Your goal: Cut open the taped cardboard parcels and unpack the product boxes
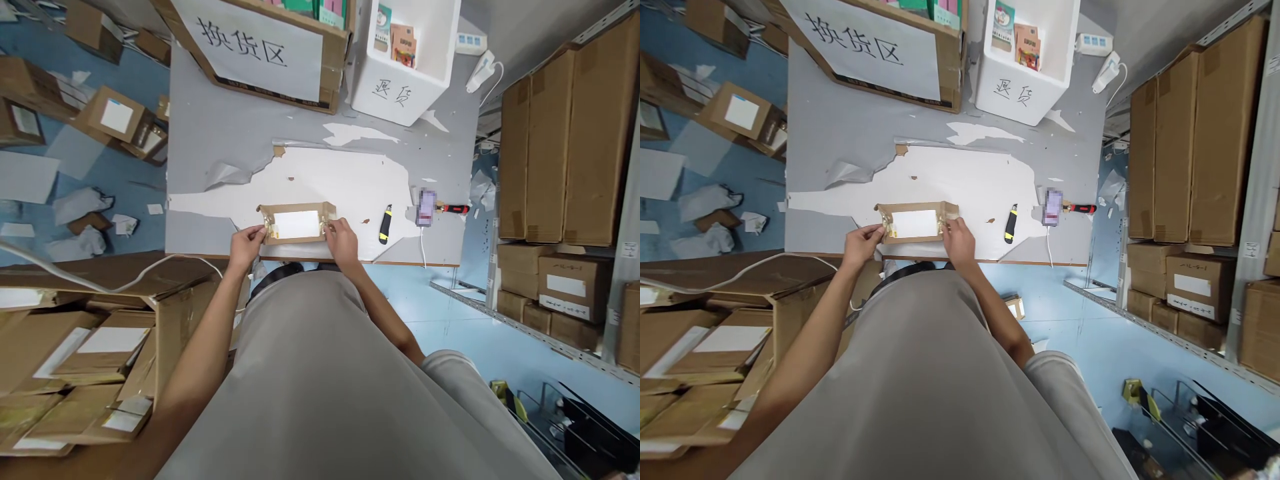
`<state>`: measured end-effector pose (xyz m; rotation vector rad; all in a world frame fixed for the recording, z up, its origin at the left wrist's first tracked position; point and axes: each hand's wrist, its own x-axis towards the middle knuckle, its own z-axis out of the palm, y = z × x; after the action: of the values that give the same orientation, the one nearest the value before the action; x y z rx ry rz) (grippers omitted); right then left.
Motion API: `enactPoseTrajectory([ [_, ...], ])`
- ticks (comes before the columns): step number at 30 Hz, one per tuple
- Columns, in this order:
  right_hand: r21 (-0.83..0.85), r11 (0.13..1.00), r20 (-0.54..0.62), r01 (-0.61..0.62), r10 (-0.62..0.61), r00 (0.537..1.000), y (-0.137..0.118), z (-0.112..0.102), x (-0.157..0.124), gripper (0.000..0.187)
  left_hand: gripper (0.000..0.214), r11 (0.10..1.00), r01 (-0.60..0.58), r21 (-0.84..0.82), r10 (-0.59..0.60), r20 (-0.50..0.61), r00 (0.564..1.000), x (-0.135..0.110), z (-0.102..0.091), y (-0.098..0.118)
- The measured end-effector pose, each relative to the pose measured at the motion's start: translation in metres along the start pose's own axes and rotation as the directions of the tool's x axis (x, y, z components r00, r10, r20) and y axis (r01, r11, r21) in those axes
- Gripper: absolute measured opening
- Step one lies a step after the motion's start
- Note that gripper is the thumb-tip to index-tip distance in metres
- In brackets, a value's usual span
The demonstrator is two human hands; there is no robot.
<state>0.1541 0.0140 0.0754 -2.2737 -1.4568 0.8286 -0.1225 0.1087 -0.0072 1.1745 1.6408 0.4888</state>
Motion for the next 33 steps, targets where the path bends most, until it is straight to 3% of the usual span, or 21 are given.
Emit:
enactPoseTrajectory([
  [4,0.169,0.979,-0.026,-0.116,0.122,0.992,0.042,-0.001,0.003,0.022,0.034,0.993,-0.065,0.096,0.059,0.064,0.996,-0.013,0.020,0.017],
  [8,0.297,0.945,-0.051,-0.135,0.157,0.986,0.060,0.009,-0.017,0.012,0.036,0.979,-0.111,0.172,0.098,0.081,0.992,-0.035,0.019,0.014],
  [13,0.365,0.917,-0.040,-0.163,0.191,0.981,0.073,0.020,-0.053,0.006,0.040,0.997,0.007,0.078,-0.016,0.122,0.992,-0.063,0.008,-0.004],
  [16,0.415,0.895,-0.010,-0.162,0.183,0.983,0.080,0.021,-0.057,0.010,0.039,0.998,0.050,0.038,-0.054,0.104,0.993,-0.071,0.009,-0.007],
  [19,0.446,0.882,-0.004,-0.153,0.173,0.985,0.084,0.015,-0.045,0.010,0.042,0.997,0.052,0.052,-0.055,0.065,0.996,-0.072,0.014,0.000],
  [24,0.405,0.898,-0.004,-0.173,0.191,0.982,0.094,-0.007,-0.018,0.016,0.042,0.997,-0.051,0.058,0.050,0.022,0.999,-0.062,0.034,0.025],
  [29,0.296,0.925,0.020,-0.240,0.245,0.969,0.126,-0.036,0.009,0.024,0.027,0.997,-0.014,0.078,0.011,0.038,0.999,-0.049,0.061,0.044],
  [31,0.176,0.923,-0.087,-0.343,0.362,0.928,0.144,-0.045,0.023,0.030,0.025,0.999,-0.032,0.044,0.030,0.047,0.998,-0.047,0.067,0.044],
  [33,0.074,0.869,-0.184,-0.489,0.494,0.850,0.162,-0.051,0.038,0.047,0.025,0.995,-0.099,0.015,0.098,0.059,0.993,-0.047,0.069,0.042],
])
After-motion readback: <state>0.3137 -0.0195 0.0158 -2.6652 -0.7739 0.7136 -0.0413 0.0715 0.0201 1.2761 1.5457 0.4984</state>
